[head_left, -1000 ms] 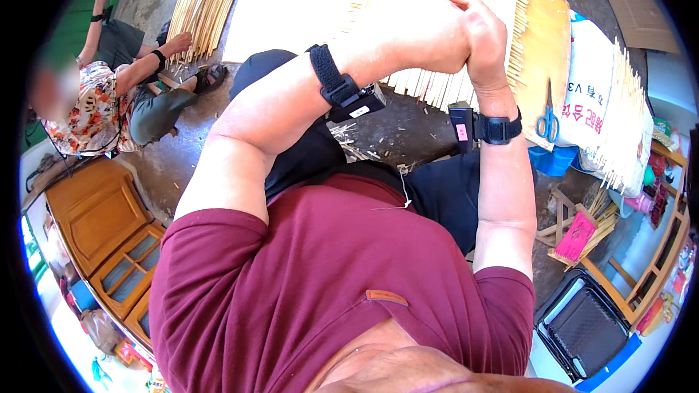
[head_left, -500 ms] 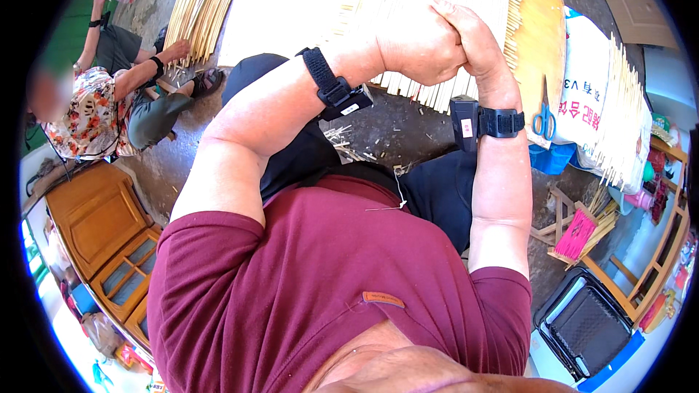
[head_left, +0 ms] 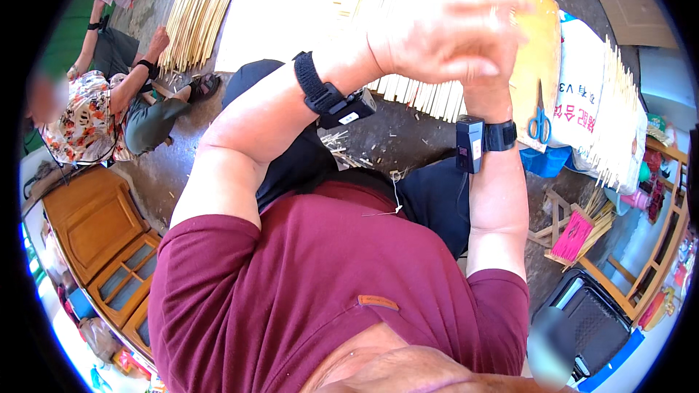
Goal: The person is arranging and securing long thin bamboo or wooden sticks to create a mat.
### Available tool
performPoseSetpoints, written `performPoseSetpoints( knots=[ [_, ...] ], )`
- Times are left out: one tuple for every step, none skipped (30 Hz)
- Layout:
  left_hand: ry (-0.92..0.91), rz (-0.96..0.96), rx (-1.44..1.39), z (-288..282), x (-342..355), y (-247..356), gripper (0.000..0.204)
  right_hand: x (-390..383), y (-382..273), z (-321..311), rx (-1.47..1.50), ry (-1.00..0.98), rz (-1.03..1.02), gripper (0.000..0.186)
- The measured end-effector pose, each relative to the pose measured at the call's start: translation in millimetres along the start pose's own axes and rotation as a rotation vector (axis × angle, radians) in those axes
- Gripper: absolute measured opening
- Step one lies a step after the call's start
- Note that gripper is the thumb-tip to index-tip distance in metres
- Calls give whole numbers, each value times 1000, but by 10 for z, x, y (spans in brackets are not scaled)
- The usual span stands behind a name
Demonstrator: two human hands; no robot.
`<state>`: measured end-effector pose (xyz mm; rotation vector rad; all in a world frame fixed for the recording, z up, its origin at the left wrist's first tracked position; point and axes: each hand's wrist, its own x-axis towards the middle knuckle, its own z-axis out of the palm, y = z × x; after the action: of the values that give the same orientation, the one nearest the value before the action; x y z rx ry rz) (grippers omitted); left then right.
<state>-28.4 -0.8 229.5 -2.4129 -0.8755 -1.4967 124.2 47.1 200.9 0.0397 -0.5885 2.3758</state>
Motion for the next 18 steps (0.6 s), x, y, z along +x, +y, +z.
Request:
performPoseSetpoints(
  knots=[
    [5, -361, -366, -3, -44, -5, 40, 110, -5, -584, 184, -11, 40, 86],
    [317, -568, -552, 182, -125, -134, 42, 161, 9, -519, 177, -18, 46, 86],
    [382, -686, -934, 162, -109, -213, 57, 205, 35, -398, 234, -180, 35, 100],
    [440, -793, -1321, 139, -107, -275, 72, 240, 65, -265, 291, -341, 25, 116],
    [527, -1014, -1544, 59, -50, -226, 81, 225, 106, -93, 286, -342, 26, 116],
    [533, -1009, -1542, 25, -66, -233, 81, 193, 171, 115, 282, -128, -13, 115],
    [484, -1021, -1723, 23, -58, -231, 84, 159, 178, 225, 272, 90, -60, 115],
    [427, -1031, -1903, 26, -49, -234, 86, 164, 172, 179, 268, 90, -62, 115],
    [423, -1029, -1907, 35, -36, -233, 86, 172, 173, 87, 163, -43, -55, 115],
    [446, -1083, -1883, 46, -20, -229, 86, 173, 165, 36, 58, -175, -49, 116],
    [473, -1139, -1850, 35, -20, -225, 86, 180, 177, 43, 60, -177, -48, 116],
    [498, -1195, -1817, 29, -21, -225, 87, 183, 190, 59, 51, -164, -47, 117],
    [496, -1198, -1812, 86, -97, -288, 87, 186, 199, 66, 43, -150, -48, 119],
    [498, -1102, -1909, 172, -230, -390, 80, 193, 212, 74, 49, -156, -44, 119],
    [507, -993, -2011, 180, -274, -415, 76, 210, 239, 94, 231, -132, -20, 123],
    [518, -986, -2011, 198, -314, -437, 76, 225, 266, 112, 414, -104, 4, 129],
    [589, -1045, -1957, 238, -271, -425, 65, 208, 255, 81, 414, -103, 0, 129],
    [660, -1102, -1900, 267, -238, -411, 59, 191, 250, 32, 454, -96, -13, 129]
  ],
)
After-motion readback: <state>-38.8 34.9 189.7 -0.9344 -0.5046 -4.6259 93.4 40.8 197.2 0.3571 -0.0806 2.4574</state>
